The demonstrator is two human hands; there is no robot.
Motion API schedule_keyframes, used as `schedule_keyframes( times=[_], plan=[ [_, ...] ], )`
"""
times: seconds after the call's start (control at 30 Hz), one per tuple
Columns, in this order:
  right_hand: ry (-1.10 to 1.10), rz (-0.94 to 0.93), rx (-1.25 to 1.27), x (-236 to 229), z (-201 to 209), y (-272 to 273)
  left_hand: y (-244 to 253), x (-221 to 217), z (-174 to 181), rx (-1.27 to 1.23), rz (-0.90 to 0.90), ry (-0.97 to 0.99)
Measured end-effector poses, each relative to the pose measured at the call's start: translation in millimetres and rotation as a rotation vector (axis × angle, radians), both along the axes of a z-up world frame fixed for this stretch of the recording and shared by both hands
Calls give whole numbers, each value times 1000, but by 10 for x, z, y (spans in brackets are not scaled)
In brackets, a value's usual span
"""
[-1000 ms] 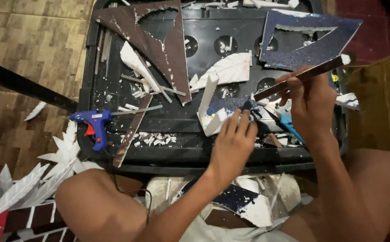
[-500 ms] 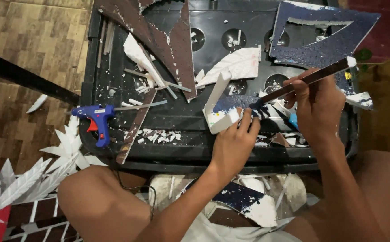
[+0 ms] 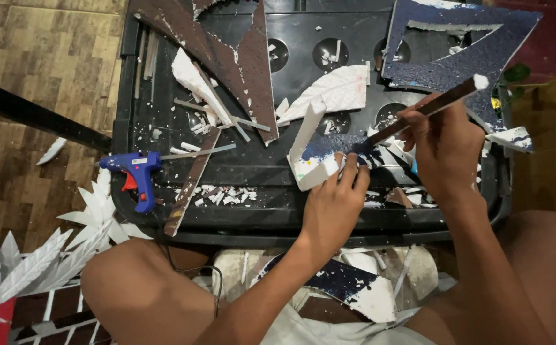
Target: Assembling a structure using foam pieces, a utility knife, and a hot glue gun.
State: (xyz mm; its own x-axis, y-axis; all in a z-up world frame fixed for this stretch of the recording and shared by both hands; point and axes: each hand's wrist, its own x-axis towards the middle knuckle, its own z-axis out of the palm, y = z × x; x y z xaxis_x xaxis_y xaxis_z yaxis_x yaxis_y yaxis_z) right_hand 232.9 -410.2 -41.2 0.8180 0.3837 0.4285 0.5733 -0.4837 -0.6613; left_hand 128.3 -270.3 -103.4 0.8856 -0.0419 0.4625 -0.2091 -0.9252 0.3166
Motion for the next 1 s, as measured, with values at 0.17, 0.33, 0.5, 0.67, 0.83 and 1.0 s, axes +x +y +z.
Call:
schedule_keyframes(
  times=[0.17, 0.33, 0.5, 0.67, 0.83, 1.0],
  plan=[
    [-9, 10, -1, 26, -14, 1, -17, -1, -23, 0, -9, 20],
    [-29, 34, -8, 62, -2, 9, -30, -3, -73, 10, -4, 22],
    [3, 52, 14, 101, -23, 25, -14, -13, -50, 3, -17, 43],
    [3, 37, 7, 107, -32, 33, -11, -10, -37, -15, -20, 49],
    [-2, 43, 7, 117, -39, 30, -13, -10, -55, -4, -22, 49],
    [1, 50, -10, 119, -29, 28, -4, -18, -63, -28, -48, 77]
  ],
)
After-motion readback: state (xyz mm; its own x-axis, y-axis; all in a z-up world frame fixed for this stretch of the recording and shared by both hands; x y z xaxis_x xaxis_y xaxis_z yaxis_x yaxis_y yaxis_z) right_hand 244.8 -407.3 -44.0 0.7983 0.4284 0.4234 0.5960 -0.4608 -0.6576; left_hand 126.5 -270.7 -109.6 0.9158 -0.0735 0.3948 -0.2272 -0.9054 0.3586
